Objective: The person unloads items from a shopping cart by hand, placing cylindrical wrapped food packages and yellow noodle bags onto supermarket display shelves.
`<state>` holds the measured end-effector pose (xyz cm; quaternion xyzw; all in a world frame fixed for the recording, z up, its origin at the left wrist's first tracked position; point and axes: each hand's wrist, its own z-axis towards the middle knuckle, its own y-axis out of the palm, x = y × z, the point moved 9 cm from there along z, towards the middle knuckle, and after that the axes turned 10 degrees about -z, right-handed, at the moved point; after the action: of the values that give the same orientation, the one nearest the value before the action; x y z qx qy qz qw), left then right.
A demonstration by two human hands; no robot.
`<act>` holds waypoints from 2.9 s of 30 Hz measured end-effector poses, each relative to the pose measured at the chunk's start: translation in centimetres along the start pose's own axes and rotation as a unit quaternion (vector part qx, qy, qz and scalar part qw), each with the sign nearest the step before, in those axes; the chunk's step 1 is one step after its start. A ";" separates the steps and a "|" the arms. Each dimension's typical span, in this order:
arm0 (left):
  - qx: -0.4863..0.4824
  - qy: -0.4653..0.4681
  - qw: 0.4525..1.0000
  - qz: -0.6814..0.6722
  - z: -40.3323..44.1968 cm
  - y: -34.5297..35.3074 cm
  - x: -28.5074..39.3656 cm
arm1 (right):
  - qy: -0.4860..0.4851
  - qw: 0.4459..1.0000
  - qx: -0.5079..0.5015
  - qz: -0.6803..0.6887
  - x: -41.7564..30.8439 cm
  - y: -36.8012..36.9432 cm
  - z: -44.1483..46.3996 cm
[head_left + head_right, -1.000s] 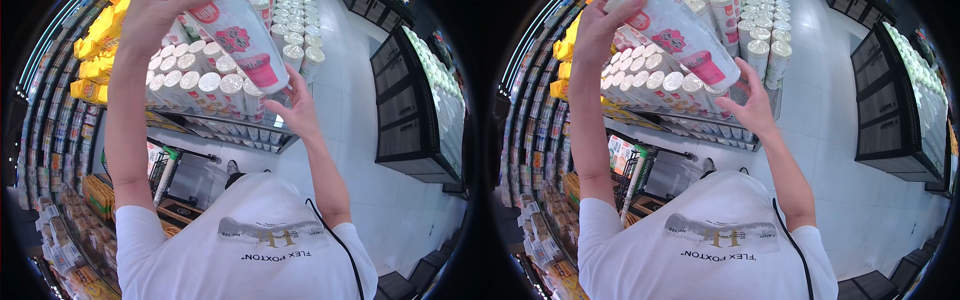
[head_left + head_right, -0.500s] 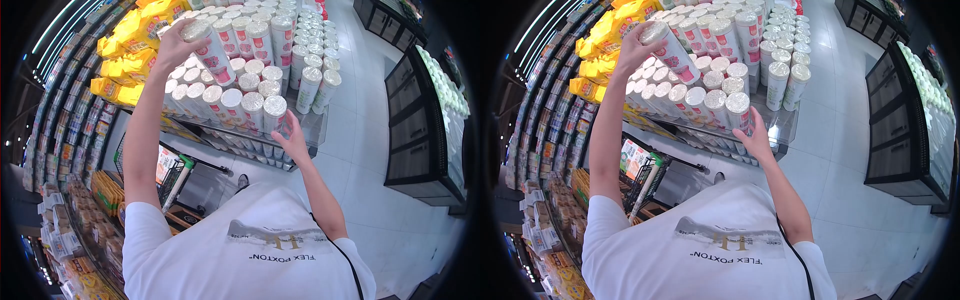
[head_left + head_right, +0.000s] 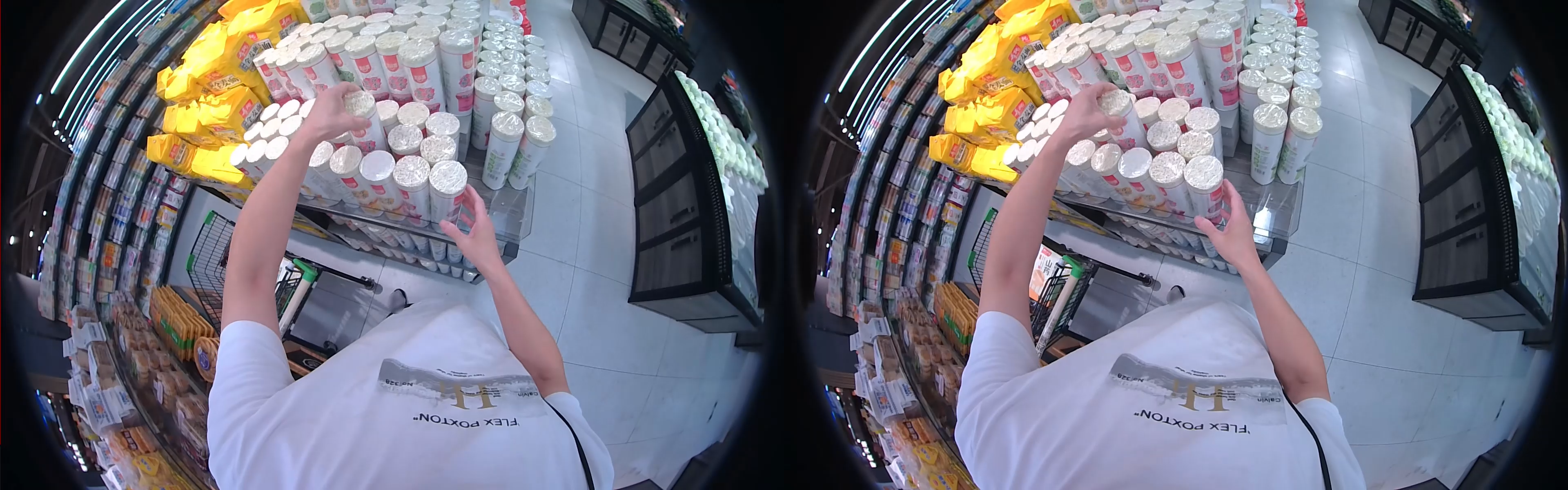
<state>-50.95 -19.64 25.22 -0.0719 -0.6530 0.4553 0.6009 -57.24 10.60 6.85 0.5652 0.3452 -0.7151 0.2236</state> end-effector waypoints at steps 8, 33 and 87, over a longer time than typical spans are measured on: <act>-0.011 -0.013 0.988 0.151 1.3 5.1 -8.6 | 0.012 1.000 -0.004 -0.009 0.5 0.3 -0.4; 0.331 -0.172 0.918 -0.135 -33.4 12.1 -16.6 | 0.214 0.950 -0.227 0.005 12.9 6.3 -11.1; 0.119 -0.581 0.791 -0.149 -47.3 -3.3 -50.0 | -0.202 0.878 -0.244 -0.359 -4.4 46.3 -3.2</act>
<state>4.15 -29.55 -14.95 0.3764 -0.8224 0.3903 0.1723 -21.15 -17.98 -0.43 0.1735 0.6348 -0.7384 0.1473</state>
